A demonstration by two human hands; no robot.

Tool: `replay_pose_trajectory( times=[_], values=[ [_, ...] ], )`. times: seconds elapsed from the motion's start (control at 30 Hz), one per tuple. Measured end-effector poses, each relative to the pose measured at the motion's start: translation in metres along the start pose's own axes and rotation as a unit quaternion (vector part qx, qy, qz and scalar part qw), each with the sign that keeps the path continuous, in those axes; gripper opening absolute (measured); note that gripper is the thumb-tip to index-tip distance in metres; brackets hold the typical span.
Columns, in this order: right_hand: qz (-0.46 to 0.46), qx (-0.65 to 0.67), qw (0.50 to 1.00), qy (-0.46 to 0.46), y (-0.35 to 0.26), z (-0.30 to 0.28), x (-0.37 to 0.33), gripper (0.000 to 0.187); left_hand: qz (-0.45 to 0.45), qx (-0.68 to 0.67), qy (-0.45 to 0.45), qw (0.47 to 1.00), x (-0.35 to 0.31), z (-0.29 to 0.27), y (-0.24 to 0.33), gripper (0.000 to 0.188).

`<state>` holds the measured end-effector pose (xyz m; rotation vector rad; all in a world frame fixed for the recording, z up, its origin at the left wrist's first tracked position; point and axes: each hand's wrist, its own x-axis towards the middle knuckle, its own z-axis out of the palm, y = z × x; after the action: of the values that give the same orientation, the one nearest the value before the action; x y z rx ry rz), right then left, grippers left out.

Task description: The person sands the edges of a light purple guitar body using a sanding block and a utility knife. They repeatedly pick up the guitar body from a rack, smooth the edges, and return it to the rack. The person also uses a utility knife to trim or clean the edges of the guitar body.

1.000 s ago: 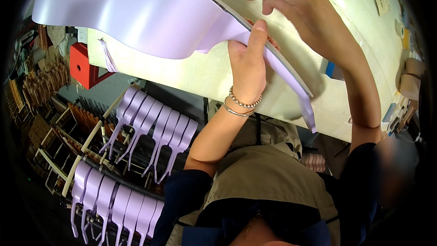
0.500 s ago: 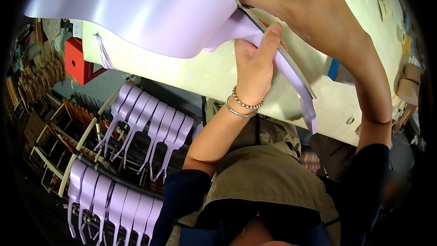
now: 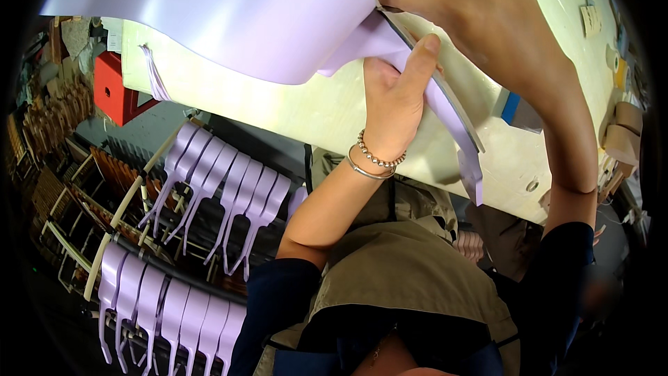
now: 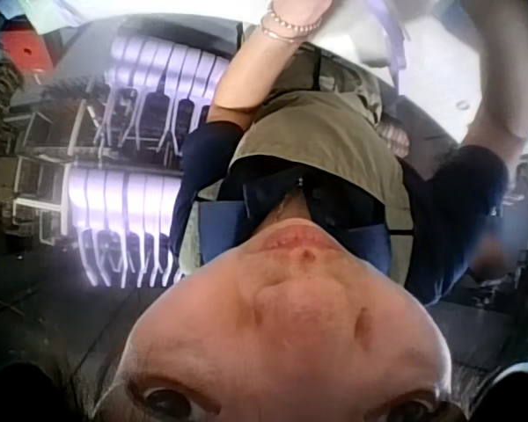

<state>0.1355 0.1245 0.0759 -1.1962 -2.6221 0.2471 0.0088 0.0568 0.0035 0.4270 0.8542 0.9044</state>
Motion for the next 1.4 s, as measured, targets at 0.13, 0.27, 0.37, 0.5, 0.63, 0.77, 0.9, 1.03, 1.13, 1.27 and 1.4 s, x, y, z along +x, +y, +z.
replay_pose_trajectory(
  times=[0.13,0.27,0.37,0.5,0.63,0.77,0.9,1.03,1.13,1.27,1.4],
  values=[
    [0.001,0.025,1.0,-0.013,0.001,-0.004,-0.002,0.009,-0.011,0.007,0.009,1.0,0.0,0.001,0.002,0.018],
    [-0.005,0.023,0.999,0.033,0.004,0.005,0.001,0.007,-0.002,-0.001,-0.002,1.0,0.0,0.0,0.0,0.018],
    [0.001,0.01,1.0,-0.014,0.003,-0.001,0.003,0.006,0.007,0.002,-0.004,1.0,0.001,-0.001,-0.001,0.019],
    [0.009,0.034,0.997,-0.064,0.002,-0.005,-0.007,0.006,-0.007,0.01,0.001,1.0,0.001,-0.001,0.001,0.02],
    [-0.002,0.055,0.997,-0.054,0.003,-0.011,-0.001,0.006,-0.009,0.003,0.004,1.0,0.001,-0.002,-0.001,0.023],
    [-0.002,0.073,0.997,0.016,0.012,0.007,0.003,0.007,0.0,-0.005,0.005,1.0,0.001,0.0,0.0,0.025],
    [-0.005,0.104,0.994,-0.02,0.011,0.004,-0.004,0.005,-0.016,0.002,0.009,1.0,0.001,-0.002,0.0,0.026],
    [-0.004,0.092,0.996,-0.022,0.011,0.001,-0.003,0.004,-0.016,0.004,0.008,1.0,0.001,-0.001,0.0,0.027],
    [-0.016,0.081,0.994,0.067,0.011,0.012,-0.001,0.004,-0.007,0.005,0.008,1.0,0.001,0.001,0.0,0.027],
    [0.01,0.048,0.996,-0.08,0.007,-0.003,-0.004,0.004,-0.02,0.015,0.007,1.0,0.002,-0.003,-0.001,0.026],
    [-0.001,0.094,0.996,0.012,0.01,0.003,-0.001,0.006,-0.004,0.017,0.006,1.0,0.001,0.0,0.0,0.024]
  ],
)
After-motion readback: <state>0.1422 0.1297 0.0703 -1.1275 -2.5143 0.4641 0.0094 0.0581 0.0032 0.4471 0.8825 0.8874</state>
